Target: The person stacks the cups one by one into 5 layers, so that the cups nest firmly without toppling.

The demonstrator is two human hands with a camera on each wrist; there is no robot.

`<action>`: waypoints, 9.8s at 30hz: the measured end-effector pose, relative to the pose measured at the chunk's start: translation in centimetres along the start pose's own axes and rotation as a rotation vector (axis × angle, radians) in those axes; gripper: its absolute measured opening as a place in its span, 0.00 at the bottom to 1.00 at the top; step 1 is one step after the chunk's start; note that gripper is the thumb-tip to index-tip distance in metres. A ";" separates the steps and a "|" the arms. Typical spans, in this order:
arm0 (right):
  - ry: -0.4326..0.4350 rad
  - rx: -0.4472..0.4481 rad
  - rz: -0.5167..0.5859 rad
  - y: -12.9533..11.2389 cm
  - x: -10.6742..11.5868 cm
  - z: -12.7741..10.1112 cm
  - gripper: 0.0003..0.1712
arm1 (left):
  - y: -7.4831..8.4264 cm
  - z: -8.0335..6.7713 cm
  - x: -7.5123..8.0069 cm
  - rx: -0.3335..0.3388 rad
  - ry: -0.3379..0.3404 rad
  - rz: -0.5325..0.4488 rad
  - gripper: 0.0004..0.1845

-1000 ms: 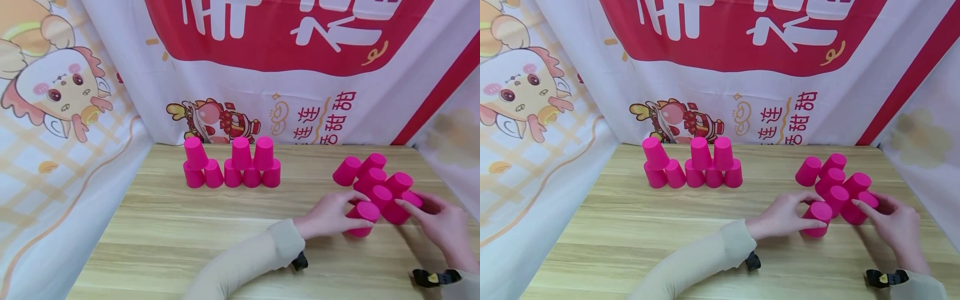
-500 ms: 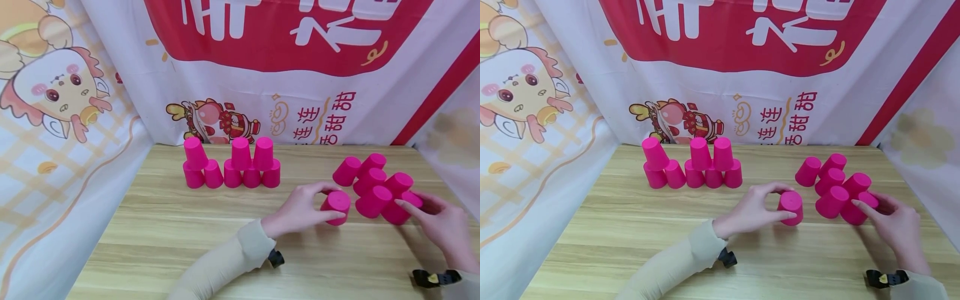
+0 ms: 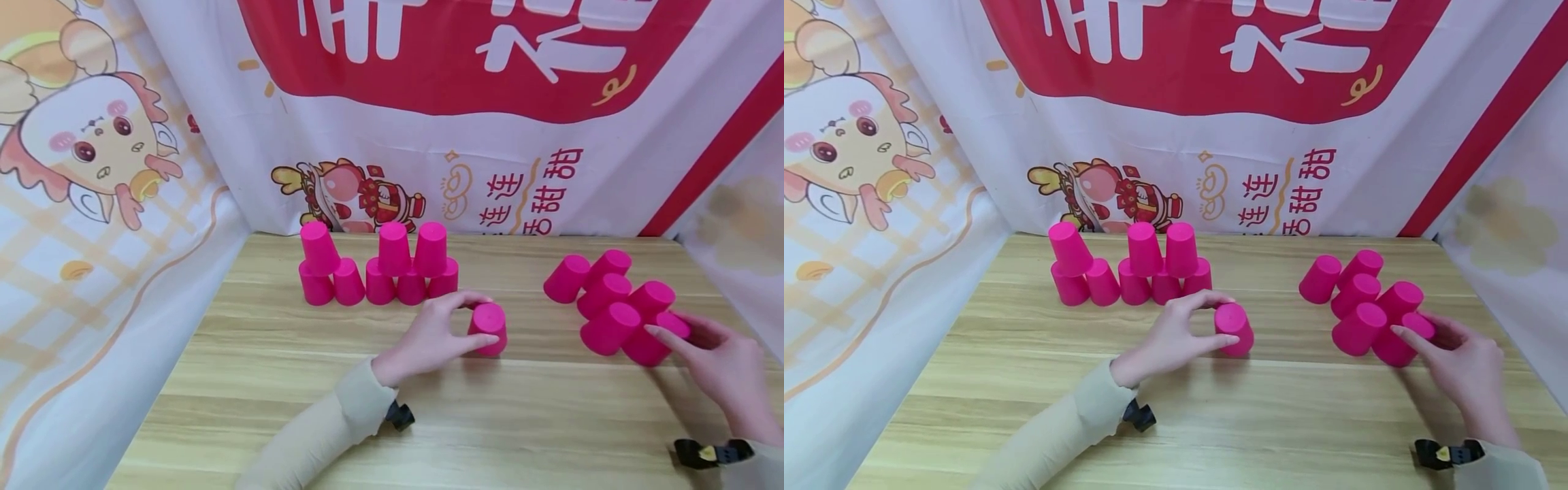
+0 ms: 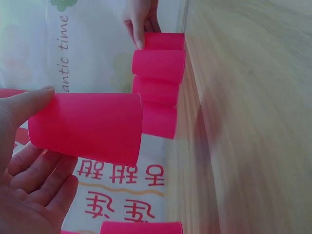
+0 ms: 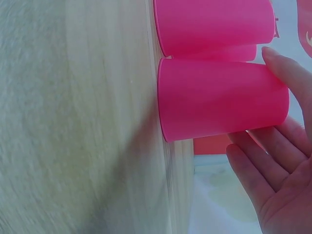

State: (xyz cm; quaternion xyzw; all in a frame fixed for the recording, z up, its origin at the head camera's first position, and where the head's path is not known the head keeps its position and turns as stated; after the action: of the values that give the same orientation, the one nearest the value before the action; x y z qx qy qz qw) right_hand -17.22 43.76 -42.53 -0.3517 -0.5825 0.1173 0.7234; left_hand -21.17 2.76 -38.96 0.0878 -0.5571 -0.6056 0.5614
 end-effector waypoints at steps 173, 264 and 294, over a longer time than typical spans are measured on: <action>-0.330 0.639 0.633 -37.2 -13.6 1.9 0.33 | -6.0 -9.5 12.1 0.414 0.078 0.102 0.34; -0.047 -0.063 0.286 0.2 -0.8 4.6 0.37 | 2.5 8.9 -11.1 0.074 -0.235 -0.012 0.42; -0.100 -0.126 0.191 0.4 -0.9 4.7 0.41 | -0.3 13.3 -15.9 0.211 -0.279 0.124 0.42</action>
State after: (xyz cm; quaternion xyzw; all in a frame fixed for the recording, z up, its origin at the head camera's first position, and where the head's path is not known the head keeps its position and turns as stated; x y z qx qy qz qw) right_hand -21.72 45.29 -43.15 -0.4441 -0.5878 0.1665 0.6554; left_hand -25.46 22.73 -42.60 0.0270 -0.6945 -0.5143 0.5024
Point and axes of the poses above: each hand's wrist, its own z-axis towards the middle knuckle, its own x-axis out of the back of the hand, y = z × x, the point moved 4 cm from there along z, towards the middle knuckle, and after that the axes turned 3 degrees about -y, right-handed, at the moved point
